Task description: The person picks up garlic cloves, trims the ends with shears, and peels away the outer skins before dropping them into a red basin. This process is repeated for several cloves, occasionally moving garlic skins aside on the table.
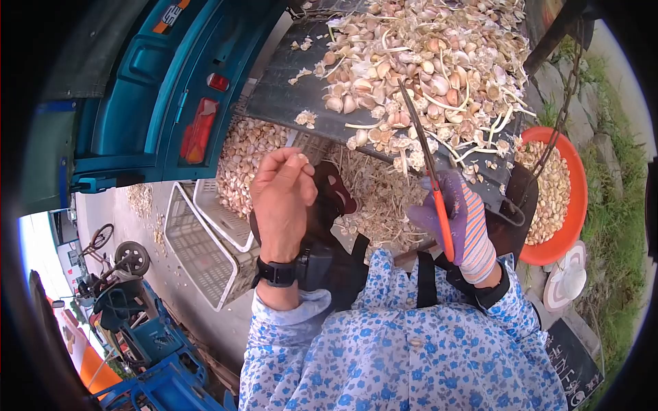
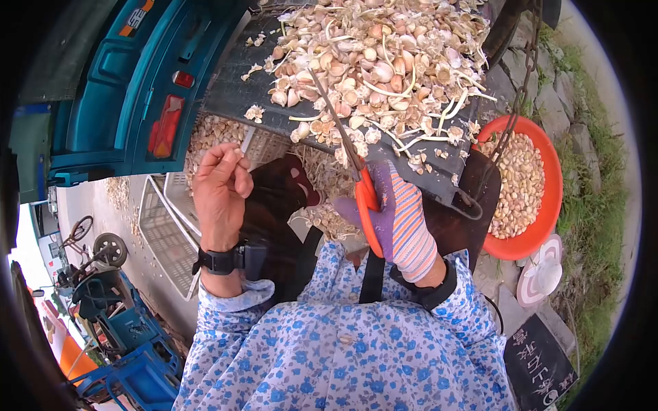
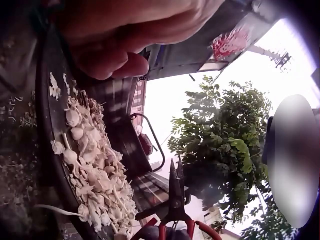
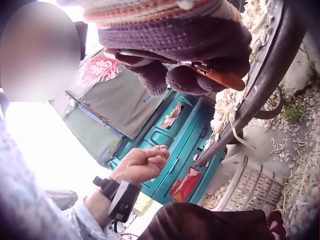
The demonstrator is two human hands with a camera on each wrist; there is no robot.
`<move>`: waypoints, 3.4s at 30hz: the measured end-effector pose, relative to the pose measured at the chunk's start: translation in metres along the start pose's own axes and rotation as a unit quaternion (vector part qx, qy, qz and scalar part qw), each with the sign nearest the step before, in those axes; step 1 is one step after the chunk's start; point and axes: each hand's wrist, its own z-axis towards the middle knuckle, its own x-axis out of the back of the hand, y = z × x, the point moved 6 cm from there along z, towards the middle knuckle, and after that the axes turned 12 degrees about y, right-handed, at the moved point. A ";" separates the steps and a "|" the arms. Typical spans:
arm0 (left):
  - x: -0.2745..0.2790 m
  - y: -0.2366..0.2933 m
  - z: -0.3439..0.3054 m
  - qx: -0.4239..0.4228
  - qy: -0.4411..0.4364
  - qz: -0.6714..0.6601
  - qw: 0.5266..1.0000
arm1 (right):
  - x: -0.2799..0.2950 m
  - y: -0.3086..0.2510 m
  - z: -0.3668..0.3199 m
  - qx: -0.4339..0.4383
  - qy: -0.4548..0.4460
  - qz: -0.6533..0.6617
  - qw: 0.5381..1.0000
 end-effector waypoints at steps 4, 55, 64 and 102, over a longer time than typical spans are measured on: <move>0.086 0.013 0.035 0.003 0.236 0.025 0.971 | 0.001 0.020 0.003 -0.069 0.054 0.103 0.991; -0.099 -0.053 0.029 0.176 -0.174 -0.130 0.960 | 0.012 0.021 0.021 -0.034 0.037 0.048 0.998; -0.085 -0.030 -0.004 0.153 -0.187 -0.187 0.952 | -0.005 -0.002 0.005 0.041 -0.007 -0.040 0.998; -0.087 -0.013 0.081 -0.370 -0.113 0.561 0.732 | 0.004 0.017 0.018 -0.135 0.026 0.145 0.980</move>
